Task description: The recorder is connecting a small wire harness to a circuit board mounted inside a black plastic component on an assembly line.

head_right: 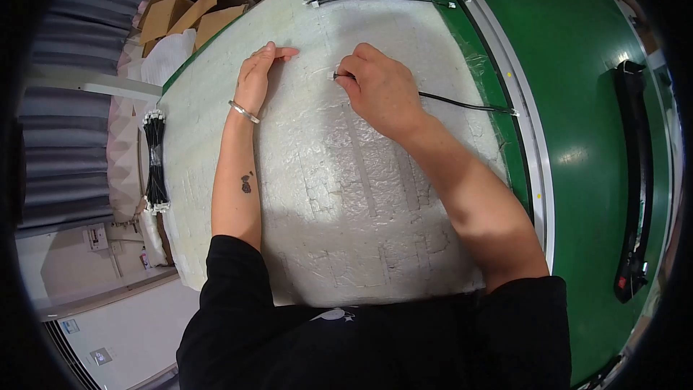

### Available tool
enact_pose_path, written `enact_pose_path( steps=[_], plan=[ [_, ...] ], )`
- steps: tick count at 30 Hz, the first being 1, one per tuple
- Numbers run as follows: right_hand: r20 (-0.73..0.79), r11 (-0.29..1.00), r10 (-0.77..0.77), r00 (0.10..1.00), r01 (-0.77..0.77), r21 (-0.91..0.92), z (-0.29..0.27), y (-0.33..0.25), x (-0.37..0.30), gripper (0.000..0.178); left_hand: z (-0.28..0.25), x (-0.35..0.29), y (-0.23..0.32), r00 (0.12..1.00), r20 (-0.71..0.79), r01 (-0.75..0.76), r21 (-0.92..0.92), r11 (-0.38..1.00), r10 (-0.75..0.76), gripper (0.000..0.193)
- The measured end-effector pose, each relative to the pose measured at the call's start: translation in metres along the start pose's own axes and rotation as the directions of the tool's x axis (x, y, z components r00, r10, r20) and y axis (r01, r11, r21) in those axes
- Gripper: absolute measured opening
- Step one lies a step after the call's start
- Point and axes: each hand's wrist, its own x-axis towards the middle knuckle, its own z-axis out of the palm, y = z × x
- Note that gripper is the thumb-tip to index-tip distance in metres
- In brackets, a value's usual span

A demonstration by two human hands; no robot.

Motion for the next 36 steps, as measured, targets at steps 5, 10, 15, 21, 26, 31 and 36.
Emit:
enact_pose_path(
  steps=[5, 10, 15, 21, 26, 31, 36],
  plan=[
    [-0.011, 1.0, -0.008, 1.0, 0.008, 0.008, -0.001, 0.0, -0.001, 0.006, 0.003, -0.001, -0.006, 0.999, -0.011, -0.051, 0.019, 0.999, 0.051, 0.023],
    [-0.006, 1.0, -0.008, 1.0, 0.008, 0.005, 0.001, -0.001, 0.0, 0.006, 0.007, 0.0, -0.006, 0.991, -0.067, -0.101, 0.179, 0.979, 0.114, 0.012],
    [-0.004, 1.0, -0.005, 1.0, 0.005, -0.004, 0.0, 0.0, 0.0, 0.006, 0.014, 0.0, 0.0, 0.951, -0.069, -0.246, 0.419, 0.874, 0.301, 0.008],
    [0.004, 1.0, 0.004, 1.0, -0.004, 0.018, 0.001, 0.0, 0.0, 0.007, -0.006, 0.011, -0.019, 0.89, -0.397, -0.023, -0.527, 0.849, -0.223, 0.01],
    [0.009, 1.0, 0.004, 1.0, -0.004, 0.021, 0.001, 0.0, -0.001, 0.006, -0.033, 0.007, -0.037, 0.77, -0.475, -0.138, -0.776, 0.615, -0.426, 0.012],
    [0.014, 1.0, 0.006, 1.0, -0.006, 0.025, 0.001, -0.001, -0.002, 0.006, -0.011, 0.004, -0.028, 0.927, -0.373, 0.03, -0.052, 0.998, -0.048, 0.011],
    [0.018, 0.999, 0.017, 1.0, -0.017, 0.038, 0.0, -0.001, -0.002, 0.006, -0.011, 0.003, -0.019, 0.968, -0.25, 0.018, 0.218, 0.976, 0.038, 0.011]
  ],
)
